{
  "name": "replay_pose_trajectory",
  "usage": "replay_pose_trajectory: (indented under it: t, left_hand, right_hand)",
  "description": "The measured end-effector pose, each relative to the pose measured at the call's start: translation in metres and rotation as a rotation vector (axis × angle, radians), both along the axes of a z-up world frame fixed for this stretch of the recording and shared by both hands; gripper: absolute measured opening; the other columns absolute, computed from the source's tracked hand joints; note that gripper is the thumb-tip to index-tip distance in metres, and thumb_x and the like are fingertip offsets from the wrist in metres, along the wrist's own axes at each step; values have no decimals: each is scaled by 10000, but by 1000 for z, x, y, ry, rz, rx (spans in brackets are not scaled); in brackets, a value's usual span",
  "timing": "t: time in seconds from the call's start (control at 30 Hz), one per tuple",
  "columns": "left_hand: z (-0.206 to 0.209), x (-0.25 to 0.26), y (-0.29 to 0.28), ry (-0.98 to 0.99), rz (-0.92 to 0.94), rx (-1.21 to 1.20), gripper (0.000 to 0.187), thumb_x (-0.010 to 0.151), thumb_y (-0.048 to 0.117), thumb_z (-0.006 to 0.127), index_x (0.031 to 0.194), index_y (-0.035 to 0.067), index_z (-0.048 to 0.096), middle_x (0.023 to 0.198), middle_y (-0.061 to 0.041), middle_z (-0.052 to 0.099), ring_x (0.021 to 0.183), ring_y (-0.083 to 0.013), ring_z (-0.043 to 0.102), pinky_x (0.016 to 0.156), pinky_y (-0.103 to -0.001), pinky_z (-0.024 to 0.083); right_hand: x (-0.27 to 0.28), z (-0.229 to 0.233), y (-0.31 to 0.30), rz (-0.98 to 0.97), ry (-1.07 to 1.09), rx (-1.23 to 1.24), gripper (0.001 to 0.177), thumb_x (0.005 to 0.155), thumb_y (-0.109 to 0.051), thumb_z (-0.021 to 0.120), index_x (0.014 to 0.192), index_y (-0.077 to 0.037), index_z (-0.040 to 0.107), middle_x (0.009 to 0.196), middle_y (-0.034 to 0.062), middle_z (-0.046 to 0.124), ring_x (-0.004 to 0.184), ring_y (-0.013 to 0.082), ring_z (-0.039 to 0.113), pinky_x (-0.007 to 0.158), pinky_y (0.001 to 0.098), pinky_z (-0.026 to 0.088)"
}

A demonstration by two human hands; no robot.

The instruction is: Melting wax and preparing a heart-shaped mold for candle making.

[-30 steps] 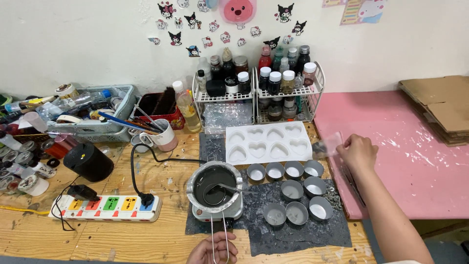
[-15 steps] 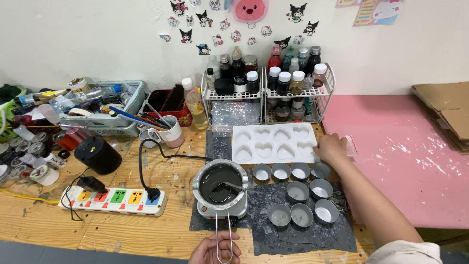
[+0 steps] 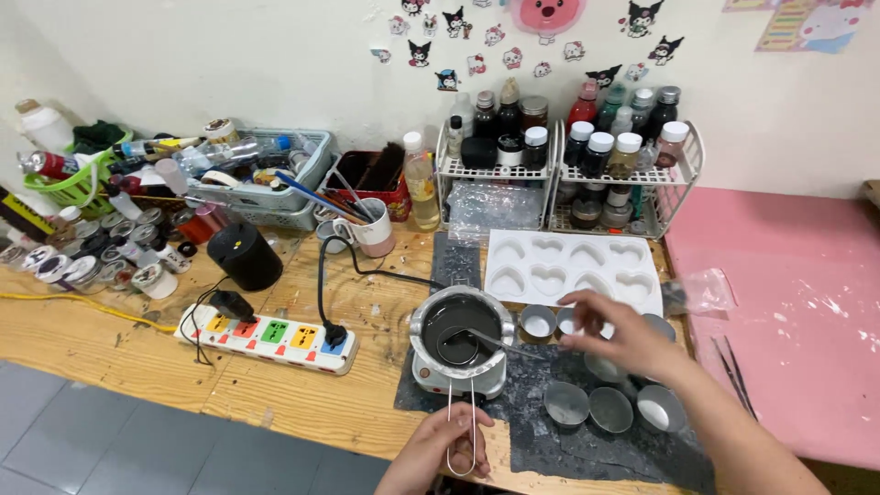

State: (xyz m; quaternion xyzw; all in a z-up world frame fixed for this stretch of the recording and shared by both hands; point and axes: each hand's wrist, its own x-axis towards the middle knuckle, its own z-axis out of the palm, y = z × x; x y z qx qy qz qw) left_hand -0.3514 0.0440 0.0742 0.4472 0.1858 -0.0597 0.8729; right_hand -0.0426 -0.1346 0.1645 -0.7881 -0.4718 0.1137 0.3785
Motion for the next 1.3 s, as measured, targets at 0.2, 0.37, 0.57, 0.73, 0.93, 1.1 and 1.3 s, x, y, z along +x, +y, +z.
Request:
replay_pose_trajectory:
  t: [0.2,0.37,0.57,0.73,0.93,1.1,1.3]
  left_hand:
    - [11,-7,5,-34,77,77,315,1076,294,516,1194,15,602,750,-39,644,640,-158,681,616,-285,586]
    - [17,-18,19,-44,14,240,244,1028,180,650,1215,31,602,740,-13,624,602,-80,600,562,-245,533]
    - [60,-39,32,48,176,716,321,944,196,708,1222,54,637,707,36,550,613,-44,513,549,-222,452]
    - [86,-40,37,327,184,1146,360,888,325,747,1204,170,674,657,36,597,586,-58,562,581,-242,471]
    - [90,-40,39,357,173,1214,381,878,354,740,1223,204,678,655,51,617,583,-71,583,590,-258,484]
    - [90,-40,40,351,182,1225,392,874,353,743,1229,200,680,668,50,626,592,-73,586,596,-254,492]
    - [96,-36,41,491,130,1188,431,878,368,728,1281,226,670,694,42,629,617,-79,576,604,-271,479]
  right_hand:
    - [-61,-5,33,420,12,77,474,831,-138,814,1292,-163,709,824,36,690,754,166,673,684,317,539]
    - [-78,-3,52,307,-192,248,291,832,-63,726,1119,-85,686,867,50,680,739,184,697,644,333,554]
    - [-89,14,63,333,-489,336,250,882,-97,681,1131,-68,684,906,97,672,795,287,657,663,386,527]
    - [-87,1,73,216,-265,309,201,928,-112,632,1100,-35,703,865,110,683,684,239,644,625,372,520]
    - [-77,-4,74,-12,5,294,190,967,-126,596,1070,-35,728,745,96,742,563,120,672,519,297,515]
    - [-73,-6,64,39,40,344,186,991,-114,590,1108,-44,717,734,62,752,603,77,704,543,265,540]
    - [-88,23,54,383,-388,268,269,870,-30,663,1131,-83,704,912,35,684,799,169,637,589,305,528]
